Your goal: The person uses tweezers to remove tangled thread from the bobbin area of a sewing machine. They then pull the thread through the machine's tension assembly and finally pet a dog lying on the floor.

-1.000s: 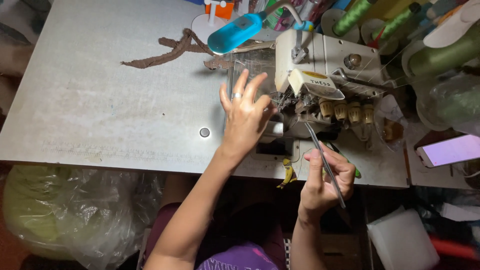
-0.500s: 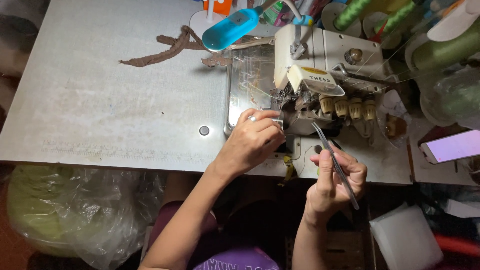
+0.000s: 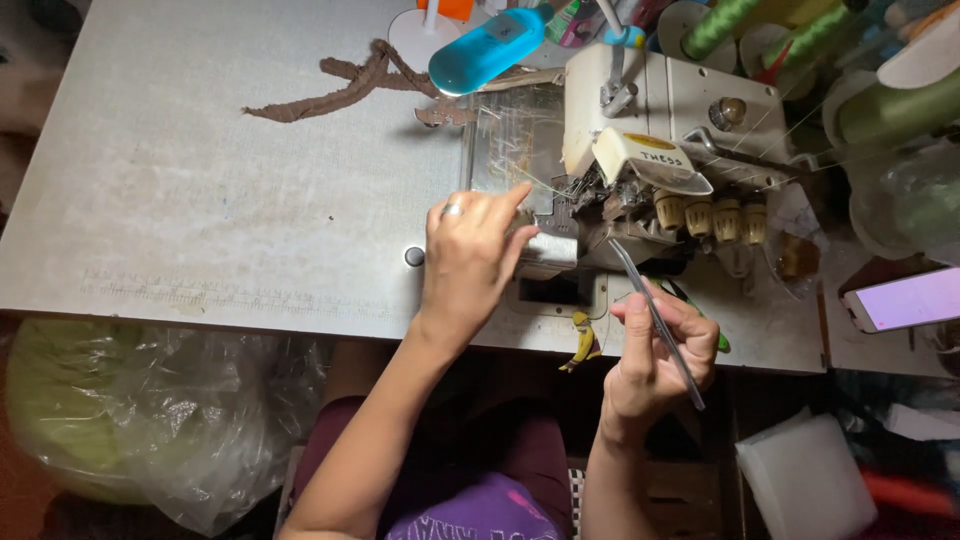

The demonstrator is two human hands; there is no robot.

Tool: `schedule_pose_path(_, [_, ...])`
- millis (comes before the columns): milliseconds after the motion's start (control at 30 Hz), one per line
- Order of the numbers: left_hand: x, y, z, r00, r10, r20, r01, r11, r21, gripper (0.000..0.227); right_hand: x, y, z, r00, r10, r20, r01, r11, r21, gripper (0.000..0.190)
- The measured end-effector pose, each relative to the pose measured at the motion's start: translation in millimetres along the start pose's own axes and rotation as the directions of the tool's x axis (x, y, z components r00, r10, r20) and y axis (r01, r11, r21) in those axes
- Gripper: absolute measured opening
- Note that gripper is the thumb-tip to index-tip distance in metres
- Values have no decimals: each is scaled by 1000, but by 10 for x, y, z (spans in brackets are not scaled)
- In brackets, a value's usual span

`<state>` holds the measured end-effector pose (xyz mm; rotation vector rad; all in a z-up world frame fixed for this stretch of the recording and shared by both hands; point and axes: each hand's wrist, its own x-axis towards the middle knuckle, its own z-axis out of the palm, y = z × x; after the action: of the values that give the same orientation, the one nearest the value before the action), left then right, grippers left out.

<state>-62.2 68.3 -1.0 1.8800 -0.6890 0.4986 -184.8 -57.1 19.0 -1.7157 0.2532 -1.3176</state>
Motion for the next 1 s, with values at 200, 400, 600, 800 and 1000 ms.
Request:
schedule_pose_path(200, [119, 2, 268, 975, 158, 154, -202, 919, 340, 43, 179, 192, 272, 992, -119, 48, 122, 990, -67, 18])
schedule_pose_path(400, [-69, 78, 197, 988, 69, 138, -121, 900, 418, 40, 164, 264, 297, 996, -78, 49, 82, 992, -91, 16])
schedule_pose_path(600, [-96, 101, 181, 990, 55, 131, -109, 888, 447, 39, 163, 285, 279, 996, -81, 47, 86, 988, -129, 16])
schedule_pose_path(800, [-133, 36, 264, 984, 4, 179, -84, 893, 441, 48, 201, 343, 340, 992, -99, 75, 105, 991, -86, 16])
schedule_pose_path(1000, [-80, -51, 354, 973, -21, 232, -93, 877, 472, 59, 176, 341, 349, 997, -48, 61, 50, 998, -42, 14])
